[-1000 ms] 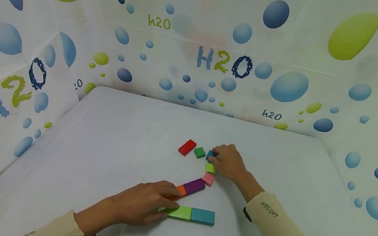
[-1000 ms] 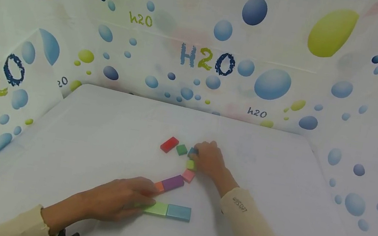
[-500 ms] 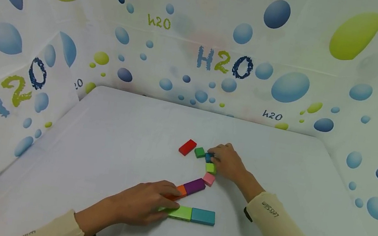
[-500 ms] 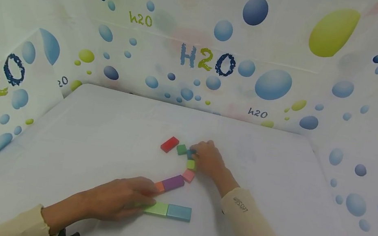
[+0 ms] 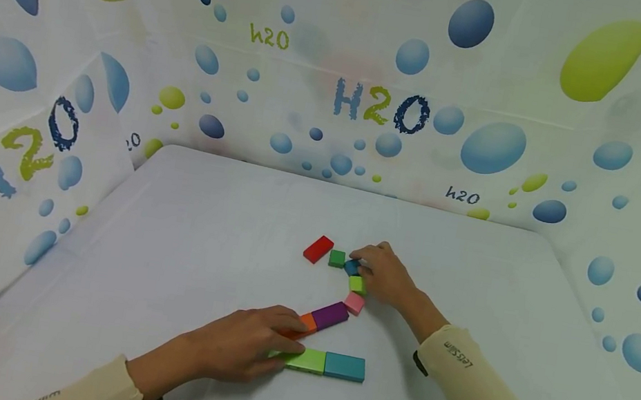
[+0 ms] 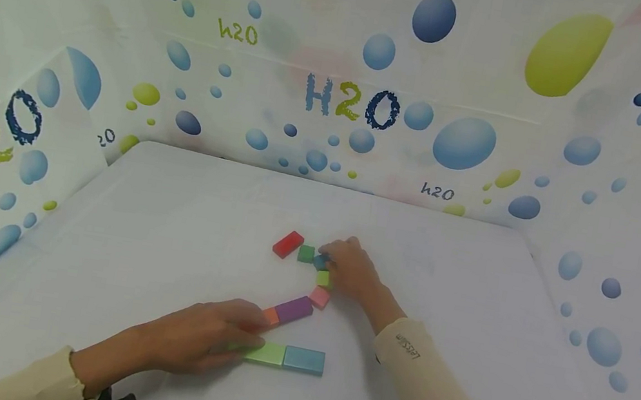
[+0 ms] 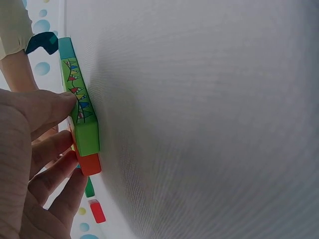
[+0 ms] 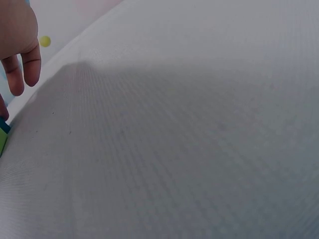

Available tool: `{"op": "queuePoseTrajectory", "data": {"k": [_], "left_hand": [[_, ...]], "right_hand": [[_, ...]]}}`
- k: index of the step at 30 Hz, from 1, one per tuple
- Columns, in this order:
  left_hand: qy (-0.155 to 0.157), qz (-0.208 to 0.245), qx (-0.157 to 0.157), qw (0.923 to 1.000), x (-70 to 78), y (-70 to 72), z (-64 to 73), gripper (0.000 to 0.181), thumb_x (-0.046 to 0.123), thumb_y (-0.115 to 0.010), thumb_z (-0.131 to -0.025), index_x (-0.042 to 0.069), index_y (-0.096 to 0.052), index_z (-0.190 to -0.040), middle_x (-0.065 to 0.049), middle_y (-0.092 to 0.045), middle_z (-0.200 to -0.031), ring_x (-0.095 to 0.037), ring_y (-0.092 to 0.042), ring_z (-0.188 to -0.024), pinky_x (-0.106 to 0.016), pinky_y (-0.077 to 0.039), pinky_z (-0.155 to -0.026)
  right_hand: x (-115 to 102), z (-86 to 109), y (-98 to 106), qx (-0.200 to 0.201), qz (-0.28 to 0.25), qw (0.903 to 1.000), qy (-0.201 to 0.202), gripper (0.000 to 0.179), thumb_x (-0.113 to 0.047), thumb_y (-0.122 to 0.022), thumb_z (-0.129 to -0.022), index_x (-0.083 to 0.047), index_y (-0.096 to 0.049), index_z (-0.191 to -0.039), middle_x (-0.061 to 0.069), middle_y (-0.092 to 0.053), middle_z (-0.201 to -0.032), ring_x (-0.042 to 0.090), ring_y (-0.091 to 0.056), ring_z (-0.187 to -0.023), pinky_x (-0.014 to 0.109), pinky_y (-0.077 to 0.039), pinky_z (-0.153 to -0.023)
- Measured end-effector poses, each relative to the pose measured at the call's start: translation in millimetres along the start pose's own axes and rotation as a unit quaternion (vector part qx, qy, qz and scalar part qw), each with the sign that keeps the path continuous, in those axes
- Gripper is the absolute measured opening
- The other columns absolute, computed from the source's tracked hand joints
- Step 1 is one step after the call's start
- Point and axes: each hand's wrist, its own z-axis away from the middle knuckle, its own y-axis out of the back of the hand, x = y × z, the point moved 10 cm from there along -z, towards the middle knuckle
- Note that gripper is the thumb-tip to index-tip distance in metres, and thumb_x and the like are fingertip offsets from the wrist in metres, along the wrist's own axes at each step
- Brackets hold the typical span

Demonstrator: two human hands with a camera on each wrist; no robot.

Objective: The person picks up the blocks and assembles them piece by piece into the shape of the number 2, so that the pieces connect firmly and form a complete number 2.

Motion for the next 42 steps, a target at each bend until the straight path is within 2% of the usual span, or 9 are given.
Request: {"op": "queuePoseTrajectory", "data": {"k": [10, 15, 24, 36, 42], "left_hand": [[0.0, 0.005, -0.001, 1.0, 0.7, 0.0, -0.2, 0.036, 0.027, -0.073, -0.095, 0.024, -0.071, -0.131, 0.003, -0.059, -0.142, -0.017, -0.05, -0.135, -0.037, -0.053, -0.101], [0.001, 0.001, 0.0, 1.0, 0.2, 1.0, -0.5, 0.036, 0.027, -0.073, -0.095, 0.024, -0.071, -0.131, 0.003, -0.058, -0.143, -0.017, -0.049, -0.135, -0.037, -0.054, -0.099], [-0.001, 0.004, 0.007, 1.0, 3.2, 2.1, 0.2, 0.035, 0.025, -0.074, -0.094, 0.023, -0.072, -0.129, 0.002, -0.059, -0.142, -0.018, -0.05, -0.134, -0.037, -0.055, -0.099], [-0.003, -0.009, 0.003, 0.9999, 2.5, 0.5, -0.3, 0.037, 0.027, -0.075, -0.093, 0.024, -0.072, -0.129, 0.002, -0.059, -0.142, -0.018, -0.051, -0.134, -0.037, -0.054, -0.099], [-0.011, -0.012, 0.013, 0.9998, 4.4, 2.4, -0.3, 0.035, 0.026, -0.074, -0.093, 0.023, -0.073, -0.128, 0.002, -0.059, -0.141, -0.018, -0.051, -0.134, -0.037, -0.054, -0.099]], "right_hand": [[0, -4.9, 1, 0.013, -0.016, 0.9997, -0.009, 0.032, -0.012, -0.058, -0.103, -0.011, -0.065, -0.134, 0.006, -0.064, -0.127, 0.024, -0.048, -0.117, 0.039, -0.052, -0.099], [-5, -13.5, 2, 0.03, 0.001, 0.9995, -0.006, 0.034, -0.02, -0.059, -0.103, -0.013, -0.065, -0.135, 0.004, -0.066, -0.13, 0.024, -0.047, -0.119, 0.04, -0.051, -0.099], [-17, -21.2, -6, 0.024, 0.027, 0.999, -0.027, 0.046, -0.025, -0.066, -0.096, -0.012, -0.061, -0.14, 0.005, -0.065, -0.13, 0.025, -0.048, -0.12, 0.04, -0.053, -0.097], [-25, -22.6, -9, 0.025, 0.062, 0.9978, -0.007, 0.042, -0.022, -0.063, -0.098, -0.009, -0.062, -0.137, 0.009, -0.064, -0.131, 0.027, -0.049, -0.122, 0.042, -0.051, -0.101], [-28, -25.3, -4, 0.043, 0.073, 0.9964, 0.01, 0.04, -0.023, -0.062, -0.099, -0.008, -0.063, -0.136, 0.009, -0.066, -0.128, 0.027, -0.05, -0.12, 0.042, -0.05, -0.101]]}}
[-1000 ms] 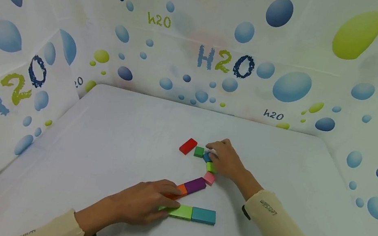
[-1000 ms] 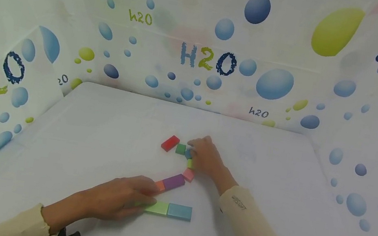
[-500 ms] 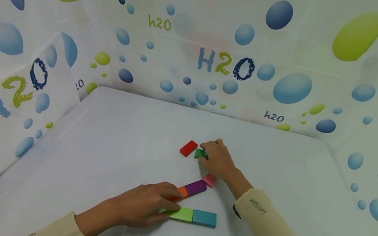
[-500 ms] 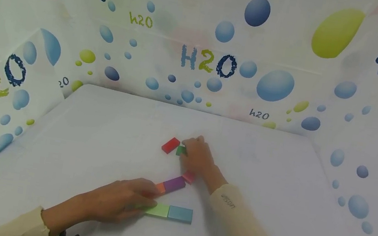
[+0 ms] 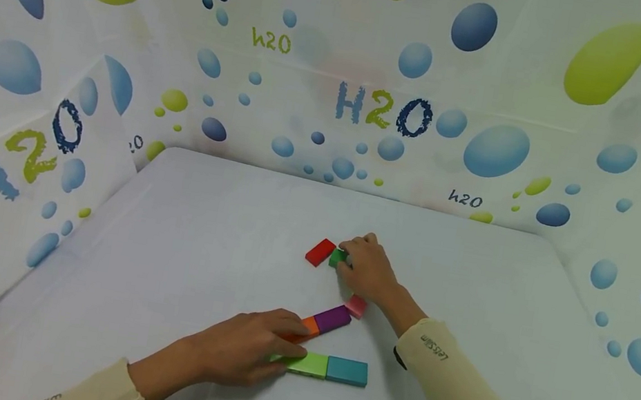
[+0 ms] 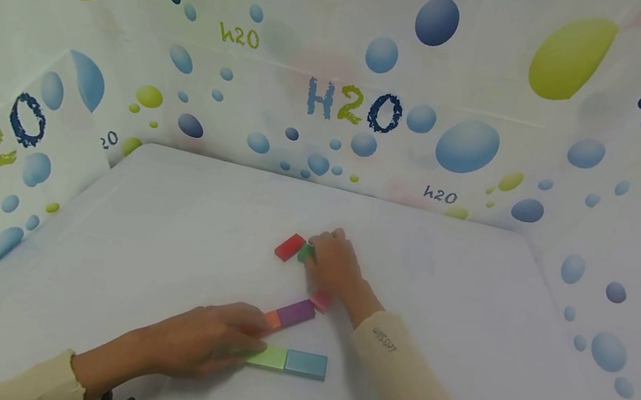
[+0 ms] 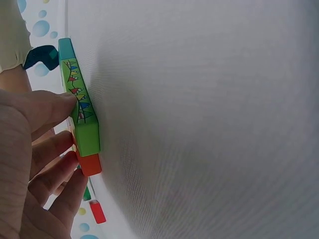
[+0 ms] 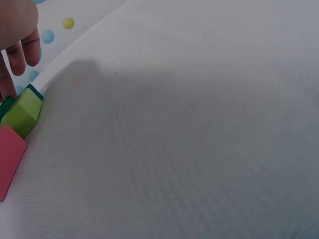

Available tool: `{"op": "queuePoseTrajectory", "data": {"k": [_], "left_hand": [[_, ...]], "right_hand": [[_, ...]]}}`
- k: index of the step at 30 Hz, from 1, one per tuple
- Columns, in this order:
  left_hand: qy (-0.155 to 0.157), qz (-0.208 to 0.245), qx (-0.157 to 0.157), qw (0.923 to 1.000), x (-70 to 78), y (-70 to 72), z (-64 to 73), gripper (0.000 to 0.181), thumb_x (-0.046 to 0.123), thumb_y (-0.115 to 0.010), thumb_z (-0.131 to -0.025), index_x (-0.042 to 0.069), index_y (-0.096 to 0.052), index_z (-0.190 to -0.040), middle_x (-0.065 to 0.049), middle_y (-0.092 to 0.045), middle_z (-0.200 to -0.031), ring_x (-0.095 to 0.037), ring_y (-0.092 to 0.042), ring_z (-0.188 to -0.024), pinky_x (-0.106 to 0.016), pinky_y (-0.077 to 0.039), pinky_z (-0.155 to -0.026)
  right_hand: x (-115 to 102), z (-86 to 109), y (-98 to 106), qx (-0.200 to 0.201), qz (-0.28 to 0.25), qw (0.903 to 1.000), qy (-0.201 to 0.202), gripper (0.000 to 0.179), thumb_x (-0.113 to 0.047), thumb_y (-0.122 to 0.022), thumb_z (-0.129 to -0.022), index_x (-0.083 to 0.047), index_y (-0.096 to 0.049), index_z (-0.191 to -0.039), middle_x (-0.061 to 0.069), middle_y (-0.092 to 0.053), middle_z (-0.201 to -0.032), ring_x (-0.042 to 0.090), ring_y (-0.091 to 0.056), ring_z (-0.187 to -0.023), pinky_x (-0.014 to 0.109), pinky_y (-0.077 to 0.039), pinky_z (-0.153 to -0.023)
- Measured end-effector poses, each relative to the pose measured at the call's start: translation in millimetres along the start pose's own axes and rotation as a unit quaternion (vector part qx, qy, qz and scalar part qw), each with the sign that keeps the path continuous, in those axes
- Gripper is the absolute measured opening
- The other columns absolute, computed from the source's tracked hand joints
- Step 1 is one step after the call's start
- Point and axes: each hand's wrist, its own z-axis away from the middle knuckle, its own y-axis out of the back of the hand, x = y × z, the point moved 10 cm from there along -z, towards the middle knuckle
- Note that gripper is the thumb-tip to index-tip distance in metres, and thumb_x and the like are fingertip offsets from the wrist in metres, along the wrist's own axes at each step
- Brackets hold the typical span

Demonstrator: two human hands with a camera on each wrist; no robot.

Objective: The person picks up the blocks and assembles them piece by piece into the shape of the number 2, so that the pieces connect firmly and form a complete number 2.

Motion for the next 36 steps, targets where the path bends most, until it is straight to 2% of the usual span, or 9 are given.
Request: {"op": "queuePoseTrajectory", "data": {"k": [13, 23, 29, 36], "left_hand": [[0.011, 0.009, -0.015, 0.9998, -0.8, -0.3, -1.3, 0.036, 0.026, -0.074, -0.093, 0.023, -0.072, -0.129, 0.002, -0.058, -0.142, -0.017, -0.05, -0.135, -0.036, -0.053, -0.101], [0.003, 0.001, -0.006, 1.0, -1.6, -1.4, -0.4, 0.036, 0.027, -0.075, -0.092, 0.024, -0.072, -0.129, 0.002, -0.059, -0.141, -0.019, -0.051, -0.134, -0.036, -0.055, -0.098], [0.001, 0.002, 0.003, 1.0, -0.8, -0.8, -0.8, 0.035, 0.027, -0.075, -0.093, 0.023, -0.073, -0.127, 0.002, -0.06, -0.141, -0.018, -0.051, -0.134, -0.036, -0.054, -0.099], [-0.004, 0.002, 0.012, 0.9999, -0.1, 0.8, -0.3, 0.034, 0.026, -0.075, -0.093, 0.022, -0.074, -0.126, 0.001, -0.06, -0.14, -0.018, -0.052, -0.134, -0.036, -0.054, -0.099]], "right_hand": [[-1, 2.2, 10, 0.018, 0.012, 0.9997, -0.009, 0.038, -0.024, -0.063, -0.099, -0.006, -0.064, -0.133, 0.01, -0.067, -0.127, 0.029, -0.051, -0.118, 0.042, -0.05, -0.099], [5, 1.7, 6, 0.011, 0.007, 0.9996, -0.026, 0.038, -0.024, -0.065, -0.098, -0.006, -0.065, -0.131, 0.01, -0.067, -0.126, 0.029, -0.051, -0.116, 0.042, -0.05, -0.098], [5, 1.3, 4, 0.013, 0.002, 0.9998, -0.016, 0.036, -0.023, -0.063, -0.098, -0.005, -0.066, -0.129, 0.009, -0.068, -0.122, 0.027, -0.051, -0.112, 0.041, -0.049, -0.095], [0, -2.2, -3, 0.008, -0.035, 0.9993, -0.008, 0.037, -0.024, -0.069, -0.095, -0.008, -0.068, -0.128, 0.005, -0.07, -0.118, 0.023, -0.049, -0.112, 0.038, -0.05, -0.092]]}}
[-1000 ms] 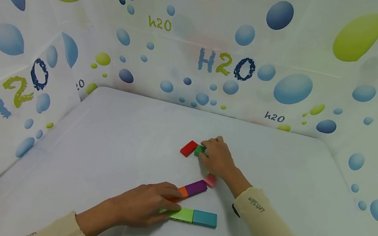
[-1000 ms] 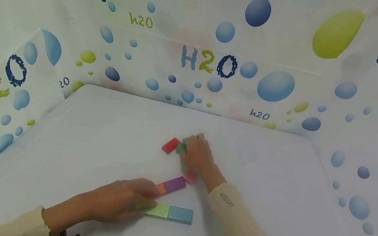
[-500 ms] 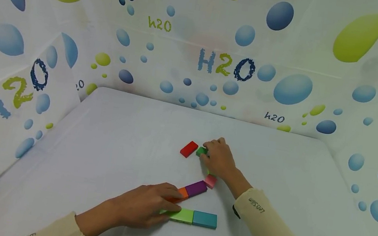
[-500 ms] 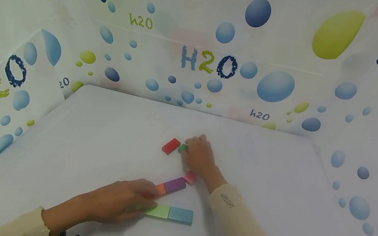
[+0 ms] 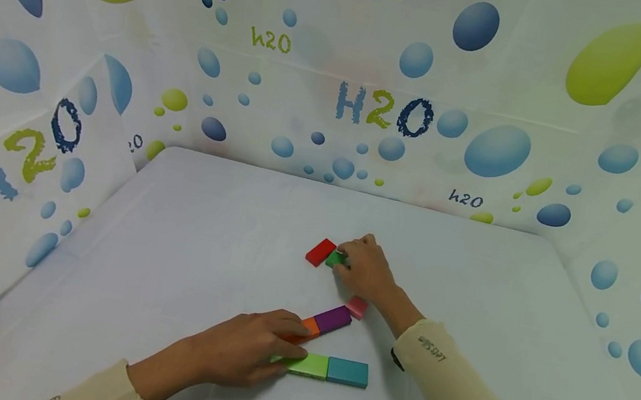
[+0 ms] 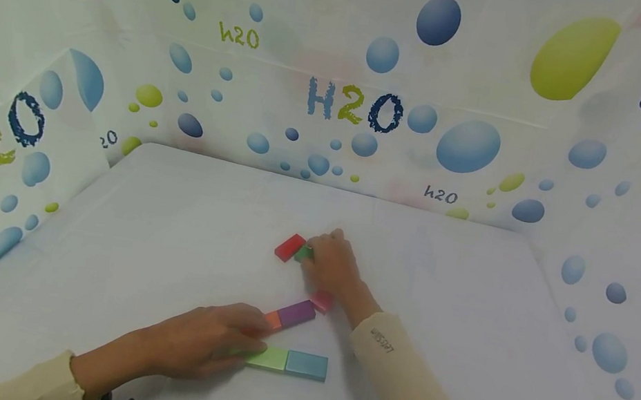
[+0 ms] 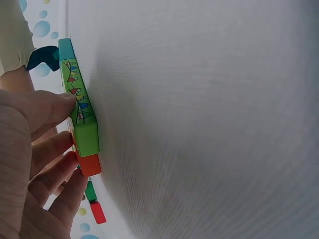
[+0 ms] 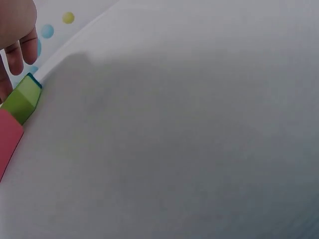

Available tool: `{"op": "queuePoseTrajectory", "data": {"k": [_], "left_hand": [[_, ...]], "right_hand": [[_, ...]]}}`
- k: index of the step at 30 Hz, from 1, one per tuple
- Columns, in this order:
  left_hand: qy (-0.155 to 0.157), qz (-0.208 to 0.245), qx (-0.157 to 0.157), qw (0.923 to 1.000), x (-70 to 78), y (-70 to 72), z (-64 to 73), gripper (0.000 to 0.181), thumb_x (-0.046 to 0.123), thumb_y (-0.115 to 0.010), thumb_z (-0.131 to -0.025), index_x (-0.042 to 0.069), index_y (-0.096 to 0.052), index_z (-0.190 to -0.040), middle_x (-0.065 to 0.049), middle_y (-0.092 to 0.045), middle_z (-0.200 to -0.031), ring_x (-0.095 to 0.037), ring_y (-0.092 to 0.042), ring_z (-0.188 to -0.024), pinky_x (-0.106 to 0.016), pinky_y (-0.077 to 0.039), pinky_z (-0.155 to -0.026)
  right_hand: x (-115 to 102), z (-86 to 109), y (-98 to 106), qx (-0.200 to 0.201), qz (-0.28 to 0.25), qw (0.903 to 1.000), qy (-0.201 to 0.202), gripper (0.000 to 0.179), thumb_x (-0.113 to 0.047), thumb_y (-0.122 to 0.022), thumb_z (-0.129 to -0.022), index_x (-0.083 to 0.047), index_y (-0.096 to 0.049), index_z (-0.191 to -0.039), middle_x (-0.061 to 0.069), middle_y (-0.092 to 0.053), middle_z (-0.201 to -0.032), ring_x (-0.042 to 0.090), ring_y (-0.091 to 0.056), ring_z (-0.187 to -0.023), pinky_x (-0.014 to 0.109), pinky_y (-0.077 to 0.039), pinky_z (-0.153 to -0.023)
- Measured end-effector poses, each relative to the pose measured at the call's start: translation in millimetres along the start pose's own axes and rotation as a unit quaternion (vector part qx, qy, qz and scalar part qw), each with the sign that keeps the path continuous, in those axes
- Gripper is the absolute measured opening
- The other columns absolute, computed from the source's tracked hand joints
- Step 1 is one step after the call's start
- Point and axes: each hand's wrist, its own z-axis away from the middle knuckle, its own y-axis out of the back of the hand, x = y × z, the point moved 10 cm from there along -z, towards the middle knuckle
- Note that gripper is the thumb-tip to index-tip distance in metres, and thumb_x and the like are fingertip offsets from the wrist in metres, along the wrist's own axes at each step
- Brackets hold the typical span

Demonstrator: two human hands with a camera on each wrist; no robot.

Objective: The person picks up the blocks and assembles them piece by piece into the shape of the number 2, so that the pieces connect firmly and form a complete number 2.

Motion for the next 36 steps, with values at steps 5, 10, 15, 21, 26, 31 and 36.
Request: {"op": "queuePoseTrajectory", "data": {"k": [5, 10, 15, 21, 26, 31, 36], "left_hand": [[-0.001, 0.002, 0.002, 1.0, -1.3, 0.3, 0.0, 0.034, 0.027, -0.075, -0.093, 0.022, -0.073, -0.127, 0.002, -0.06, -0.14, -0.018, -0.052, -0.133, -0.035, -0.054, -0.1], [-0.005, 0.0, 0.005, 1.0, -1.7, 1.4, 0.2, 0.034, 0.025, -0.074, -0.093, 0.022, -0.074, -0.126, 0.001, -0.06, -0.14, -0.018, -0.052, -0.134, -0.036, -0.054, -0.1], [-0.012, -0.005, 0.007, 0.9999, -0.7, 2.7, 0.3, 0.032, 0.024, -0.074, -0.094, 0.022, -0.074, -0.125, 0.001, -0.06, -0.141, -0.018, -0.051, -0.134, -0.036, -0.054, -0.099], [-0.015, -0.003, 0.006, 0.9999, 0.2, 1.5, 1.5, 0.03, 0.024, -0.072, -0.095, 0.022, -0.074, -0.125, 0.001, -0.059, -0.141, -0.018, -0.051, -0.134, -0.037, -0.055, -0.098], [-0.02, 0.0, 0.004, 0.9998, 1.3, 0.6, 2.0, 0.03, 0.024, -0.072, -0.095, 0.022, -0.074, -0.125, 0.001, -0.06, -0.14, -0.019, -0.052, -0.133, -0.036, -0.055, -0.098], [-0.014, 0.001, -0.004, 0.9999, -0.1, -2.0, 2.5, 0.031, 0.026, -0.072, -0.095, 0.024, -0.074, -0.126, 0.001, -0.06, -0.141, -0.019, -0.051, -0.133, -0.037, -0.055, -0.098], [-0.012, 0.0, -0.003, 0.9999, -1.9, -3.2, 3.0, 0.031, 0.026, -0.072, -0.095, 0.024, -0.074, -0.126, 0.002, -0.059, -0.141, -0.017, -0.051, -0.133, -0.037, -0.055, -0.098]], "right_hand": [[-9, -5.9, -6, 0.005, 0.0, 0.9998, 0.017, 0.034, -0.027, -0.073, -0.092, -0.011, -0.072, -0.122, 0.0, -0.072, -0.111, 0.02, -0.049, -0.111, 0.034, -0.05, -0.088], [-24, -9.4, -12, 0.002, -0.016, 0.9985, 0.052, 0.029, -0.027, -0.075, -0.09, -0.011, -0.075, -0.114, -0.003, -0.073, -0.105, 0.018, -0.049, -0.107, 0.031, -0.049, -0.085], [-41, -8.7, -15, -0.012, -0.039, 0.9967, 0.07, 0.029, -0.025, -0.077, -0.088, -0.012, -0.076, -0.115, -0.004, -0.072, -0.103, 0.018, -0.049, -0.105, 0.031, -0.049, -0.084], [-56, -8.9, -14, -0.012, -0.041, 0.995, 0.09, 0.023, -0.017, -0.066, -0.093, -0.014, -0.075, -0.114, -0.004, -0.071, -0.106, 0.018, -0.049, -0.104, 0.032, -0.049, -0.088], [-59, -13.8, -3, 0.004, 0.033, 0.9956, 0.088, 0.038, -0.009, -0.056, -0.098, -0.015, -0.066, -0.133, 0.003, -0.065, -0.134, 0.027, -0.049, -0.116, 0.041, -0.049, -0.097], [-50, -19.9, -5, -0.035, 0.086, 0.9947, 0.045, 0.049, -0.011, -0.056, -0.1, -0.023, -0.054, -0.148, -0.001, -0.054, -0.15, 0.033, -0.043, -0.127, 0.048, -0.044, -0.1], [-41, -21.4, -10, -0.064, 0.076, 0.9949, 0.015, 0.046, -0.013, -0.056, -0.102, -0.023, -0.056, -0.146, -0.001, -0.055, -0.148, 0.033, -0.041, -0.125, 0.049, -0.041, -0.099]]}}
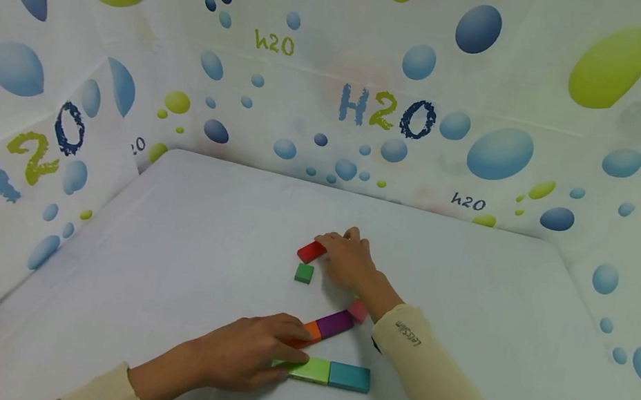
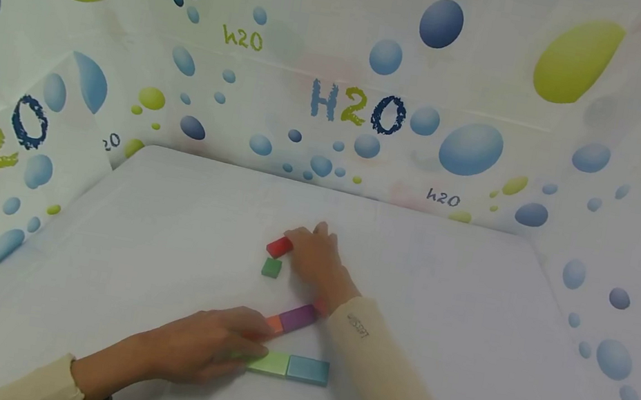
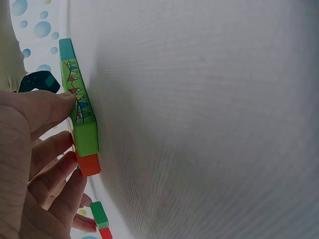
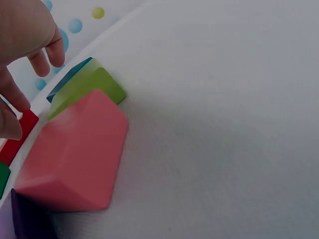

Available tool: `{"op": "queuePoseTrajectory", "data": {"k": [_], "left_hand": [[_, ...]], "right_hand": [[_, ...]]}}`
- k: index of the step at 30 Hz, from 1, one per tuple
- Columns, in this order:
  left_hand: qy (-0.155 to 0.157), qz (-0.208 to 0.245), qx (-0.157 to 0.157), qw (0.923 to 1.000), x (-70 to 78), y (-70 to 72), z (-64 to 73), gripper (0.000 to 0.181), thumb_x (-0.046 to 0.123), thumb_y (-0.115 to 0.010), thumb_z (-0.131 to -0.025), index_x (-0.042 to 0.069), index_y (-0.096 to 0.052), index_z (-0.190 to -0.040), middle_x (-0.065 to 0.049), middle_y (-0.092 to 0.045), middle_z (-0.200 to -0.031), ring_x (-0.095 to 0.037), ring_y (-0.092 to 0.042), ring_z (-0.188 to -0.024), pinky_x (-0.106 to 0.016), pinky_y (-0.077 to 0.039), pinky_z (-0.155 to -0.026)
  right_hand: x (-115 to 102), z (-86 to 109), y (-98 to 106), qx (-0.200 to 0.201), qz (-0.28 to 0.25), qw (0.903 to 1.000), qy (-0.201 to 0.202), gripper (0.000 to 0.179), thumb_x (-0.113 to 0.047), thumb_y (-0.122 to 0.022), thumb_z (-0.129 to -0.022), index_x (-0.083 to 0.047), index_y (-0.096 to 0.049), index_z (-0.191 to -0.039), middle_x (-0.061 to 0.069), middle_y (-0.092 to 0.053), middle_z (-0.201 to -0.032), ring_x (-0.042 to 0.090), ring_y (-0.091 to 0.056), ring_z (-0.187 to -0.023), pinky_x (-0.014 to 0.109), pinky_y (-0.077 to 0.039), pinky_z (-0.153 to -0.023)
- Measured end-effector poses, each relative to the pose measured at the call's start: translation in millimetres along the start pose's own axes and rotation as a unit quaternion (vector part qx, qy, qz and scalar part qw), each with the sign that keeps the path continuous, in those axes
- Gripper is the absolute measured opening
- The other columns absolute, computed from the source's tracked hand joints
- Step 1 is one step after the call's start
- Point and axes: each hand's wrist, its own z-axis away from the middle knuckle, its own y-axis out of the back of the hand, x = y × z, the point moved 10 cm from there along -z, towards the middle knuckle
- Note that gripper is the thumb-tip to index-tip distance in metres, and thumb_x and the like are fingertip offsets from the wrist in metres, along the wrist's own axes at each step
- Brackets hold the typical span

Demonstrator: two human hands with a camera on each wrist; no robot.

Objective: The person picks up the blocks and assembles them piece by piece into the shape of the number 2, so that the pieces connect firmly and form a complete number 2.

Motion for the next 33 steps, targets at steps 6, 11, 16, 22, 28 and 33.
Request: {"op": "queuePoseTrajectory", "data": {"k": [6, 11, 16, 22, 28, 33], "left_hand": [[-0.003, -0.002, 0.001, 1.0, 1.3, 0.2, 0.0, 0.032, 0.026, -0.073, -0.095, 0.024, -0.073, -0.127, 0.001, -0.059, -0.142, -0.018, -0.051, -0.134, -0.036, -0.055, -0.098], [-0.006, -0.001, 0.006, 1.0, 1.9, 1.1, -0.7, 0.032, 0.026, -0.072, -0.095, 0.023, -0.073, -0.127, 0.001, -0.059, -0.141, -0.019, -0.051, -0.134, -0.036, -0.054, -0.099], [-0.004, 0.003, 0.004, 1.0, 1.3, 0.4, -0.7, 0.032, 0.025, -0.072, -0.095, 0.023, -0.073, -0.127, 0.001, -0.059, -0.141, -0.018, -0.051, -0.134, -0.036, -0.054, -0.099], [0.006, 0.006, -0.004, 1.0, -0.5, -0.6, -0.1, 0.033, 0.026, -0.072, -0.095, 0.024, -0.072, -0.128, 0.002, -0.059, -0.141, -0.018, -0.05, -0.134, -0.037, -0.054, -0.1], [0.005, 0.009, -0.003, 0.9999, 0.1, -0.4, 0.5, 0.033, 0.025, -0.073, -0.095, 0.023, -0.073, -0.128, 0.002, -0.059, -0.141, -0.018, -0.051, -0.134, -0.036, -0.054, -0.1], [0.011, 0.011, -0.006, 0.9999, -0.4, -1.3, 0.8, 0.034, 0.026, -0.073, -0.094, 0.023, -0.072, -0.128, 0.002, -0.059, -0.141, -0.017, -0.051, -0.134, -0.036, -0.054, -0.1]], "right_hand": [[4, -0.1, -4, -0.001, 0.01, 0.9999, -0.005, 0.044, -0.015, -0.059, -0.101, -0.023, -0.057, -0.145, 0.002, -0.056, -0.146, 0.034, -0.042, -0.124, 0.051, -0.041, -0.099], [4, -0.4, -2, 0.006, 0.019, 0.9998, 0.0, 0.044, -0.015, -0.063, -0.099, -0.02, -0.06, -0.142, 0.001, -0.057, -0.145, 0.033, -0.041, -0.128, 0.05, -0.041, -0.101], [5, 2.0, 2, 0.008, 0.034, 0.9993, 0.015, 0.041, -0.014, -0.063, -0.098, -0.016, -0.064, -0.139, 0.0, -0.059, -0.144, 0.031, -0.042, -0.129, 0.046, -0.041, -0.103], [13, 4.9, 13, 0.031, 0.007, 0.9994, 0.014, 0.026, -0.014, -0.066, -0.098, -0.014, -0.075, -0.122, 0.001, -0.071, -0.12, 0.027, -0.048, -0.12, 0.043, -0.043, -0.099], [27, 4.3, 9, 0.025, -0.022, 0.9992, -0.021, 0.023, -0.02, -0.069, -0.097, -0.015, -0.077, -0.118, 0.002, -0.071, -0.111, 0.023, -0.05, -0.112, 0.039, -0.047, -0.094], [34, 3.8, 7, 0.015, -0.044, 0.998, -0.043, 0.022, -0.022, -0.07, -0.097, -0.015, -0.078, -0.116, 0.003, -0.07, -0.11, 0.022, -0.051, -0.107, 0.038, -0.049, -0.09]]}}
